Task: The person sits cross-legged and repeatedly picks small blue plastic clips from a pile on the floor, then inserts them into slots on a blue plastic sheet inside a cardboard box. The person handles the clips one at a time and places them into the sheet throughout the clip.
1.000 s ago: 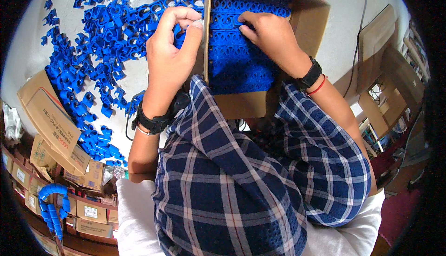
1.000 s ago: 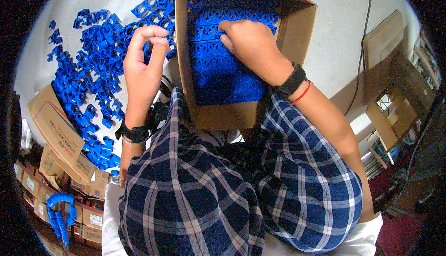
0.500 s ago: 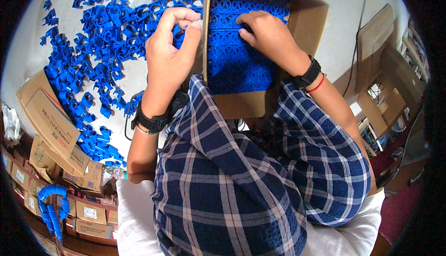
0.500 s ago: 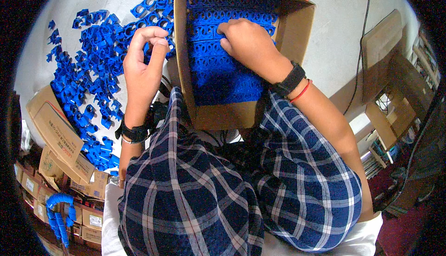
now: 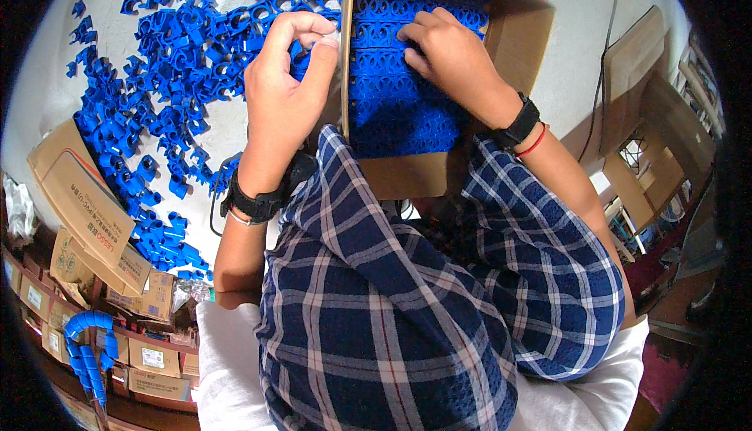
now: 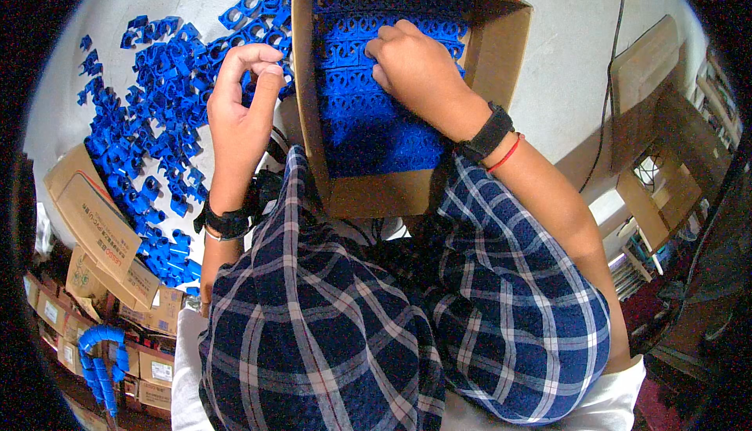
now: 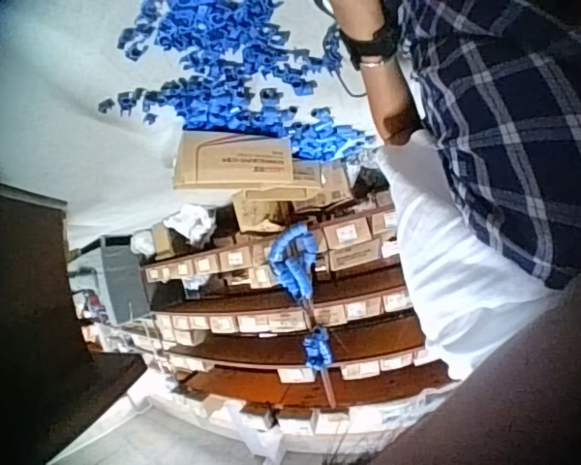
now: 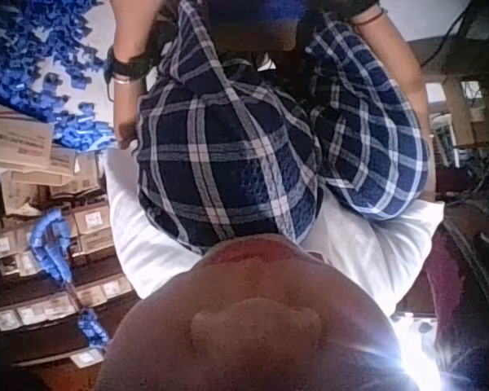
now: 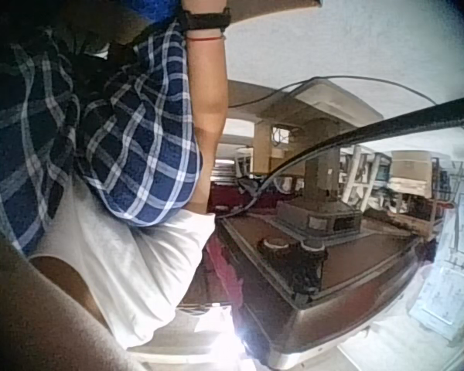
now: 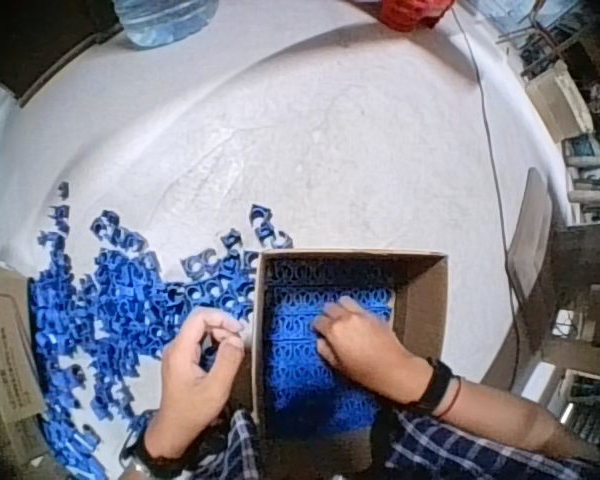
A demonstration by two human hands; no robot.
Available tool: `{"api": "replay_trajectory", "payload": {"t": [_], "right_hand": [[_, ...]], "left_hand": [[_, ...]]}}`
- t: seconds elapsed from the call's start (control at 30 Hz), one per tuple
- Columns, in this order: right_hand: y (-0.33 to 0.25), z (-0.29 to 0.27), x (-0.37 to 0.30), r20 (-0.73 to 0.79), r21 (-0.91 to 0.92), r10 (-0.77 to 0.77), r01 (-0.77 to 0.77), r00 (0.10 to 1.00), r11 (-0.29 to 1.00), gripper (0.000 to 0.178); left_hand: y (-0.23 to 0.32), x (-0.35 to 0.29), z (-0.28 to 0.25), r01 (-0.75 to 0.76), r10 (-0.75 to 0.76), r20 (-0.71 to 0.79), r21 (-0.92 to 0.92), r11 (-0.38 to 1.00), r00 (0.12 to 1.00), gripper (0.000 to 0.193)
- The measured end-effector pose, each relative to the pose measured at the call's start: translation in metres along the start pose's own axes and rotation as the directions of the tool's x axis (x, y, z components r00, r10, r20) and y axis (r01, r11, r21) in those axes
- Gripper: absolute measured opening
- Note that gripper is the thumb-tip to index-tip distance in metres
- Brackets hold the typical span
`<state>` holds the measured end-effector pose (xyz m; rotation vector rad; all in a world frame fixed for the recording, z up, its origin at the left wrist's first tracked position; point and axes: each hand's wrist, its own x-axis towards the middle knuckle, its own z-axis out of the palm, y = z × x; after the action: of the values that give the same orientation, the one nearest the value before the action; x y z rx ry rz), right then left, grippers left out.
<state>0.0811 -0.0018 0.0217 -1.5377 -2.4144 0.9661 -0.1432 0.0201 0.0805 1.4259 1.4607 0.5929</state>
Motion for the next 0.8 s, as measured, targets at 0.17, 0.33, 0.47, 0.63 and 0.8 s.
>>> {"api": "replay_trajectory", "payload": {"t": [0.17, 0.33, 0.47, 0.63, 0.8], "right_hand": [[0.0001, 0.0007, -0.0008, -0.006, 0.014, 0.005, -0.005, 1.0, 1.0, 0.011], [0.0034, 0.0013, 0.0001, 0.003, 0.088, 0.036, -0.036, 0.999, 0.995, 0.013], [0.0042, 0.003, -0.0003, -0.004, 0.132, 0.053, -0.052, 0.999, 0.99, 0.014], [0.0026, 0.0069, -0.0014, -0.012, 0.158, 0.081, -0.078, 0.997, 0.984, 0.014], [0.0013, 0.0058, -0.0007, -0.002, 0.177, 0.084, -0.083, 0.996, 0.981, 0.016]], "left_hand": [[0.0001, -0.0005, 0.0007, 0.015, -0.015, -0.006, -0.004, 1.0, 1.0, 0.013], [0.0004, -0.0008, 0.001, 0.006, -0.006, -0.003, 0.006, 1.0, 1.0, 0.013], [-0.0008, -0.0006, 0.0008, 0.001, -0.001, 0.005, 0.005, 1.0, 1.0, 0.012], [-0.0033, -0.0004, 0.0005, -0.006, 0.006, 0.006, 0.006, 1.0, 1.0, 0.013], [-0.0033, -0.0011, 0.0006, 0.004, -0.004, 0.002, 0.014, 1.0, 1.0, 0.012]]}}
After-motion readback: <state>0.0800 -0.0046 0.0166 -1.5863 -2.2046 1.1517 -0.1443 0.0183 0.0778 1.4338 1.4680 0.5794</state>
